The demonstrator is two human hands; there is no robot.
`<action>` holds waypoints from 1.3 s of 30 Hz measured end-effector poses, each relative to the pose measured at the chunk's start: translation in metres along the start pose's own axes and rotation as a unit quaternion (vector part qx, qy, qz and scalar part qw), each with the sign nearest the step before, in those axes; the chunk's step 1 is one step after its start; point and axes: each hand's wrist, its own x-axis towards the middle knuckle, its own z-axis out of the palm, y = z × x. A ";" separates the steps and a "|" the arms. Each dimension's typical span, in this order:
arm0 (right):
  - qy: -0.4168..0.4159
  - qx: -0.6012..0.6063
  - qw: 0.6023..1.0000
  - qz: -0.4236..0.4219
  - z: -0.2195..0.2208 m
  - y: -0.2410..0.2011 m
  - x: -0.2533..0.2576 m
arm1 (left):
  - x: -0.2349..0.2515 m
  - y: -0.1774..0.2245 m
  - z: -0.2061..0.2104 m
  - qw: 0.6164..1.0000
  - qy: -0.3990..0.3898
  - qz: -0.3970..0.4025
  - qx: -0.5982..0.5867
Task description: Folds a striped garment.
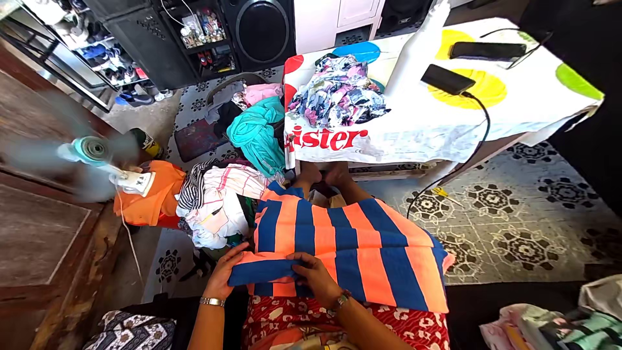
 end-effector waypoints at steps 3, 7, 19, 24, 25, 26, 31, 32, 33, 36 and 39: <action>0.004 0.007 0.999 -0.040 0.001 0.006 0.000 | -0.002 -0.005 0.000 0.998 0.016 0.029 -0.053; -0.007 -0.012 0.998 -0.067 -0.001 0.013 0.002 | -0.007 -0.018 -0.006 0.997 0.011 0.025 -0.070; -0.054 -0.261 0.959 -0.093 -0.041 0.003 -0.023 | -0.003 -0.037 -0.033 0.988 0.137 -0.006 0.069; 0.088 -0.463 0.857 -0.208 -0.094 -0.050 -0.025 | 0.012 0.006 -0.001 0.948 0.079 0.146 0.271; 0.126 -0.503 0.828 -0.214 -0.111 -0.063 -0.020 | 0.018 0.015 0.012 0.934 0.049 0.174 0.309; 0.159 -0.537 0.801 -0.212 -0.132 -0.074 -0.013 | 0.026 0.022 0.025 0.916 0.016 0.195 0.349; 0.199 -0.592 0.781 -0.018 -0.230 -0.098 0.015 | 0.089 0.040 0.072 0.848 -0.149 0.171 0.480; 0.170 -0.590 0.789 0.025 -0.249 -0.094 0.021 | 0.103 0.039 0.072 0.864 -0.181 0.144 0.447; 0.138 -0.585 0.797 0.055 -0.264 -0.090 0.027 | 0.118 0.036 0.068 0.888 -0.205 0.114 0.396; 0.083 -0.521 0.846 0.082 -0.286 -0.087 0.035 | 0.146 0.023 0.054 0.946 -0.213 0.009 0.245; 0.073 -0.454 0.882 0.099 -0.290 -0.090 0.042 | 0.143 0.012 0.056 0.944 -0.131 -0.019 0.301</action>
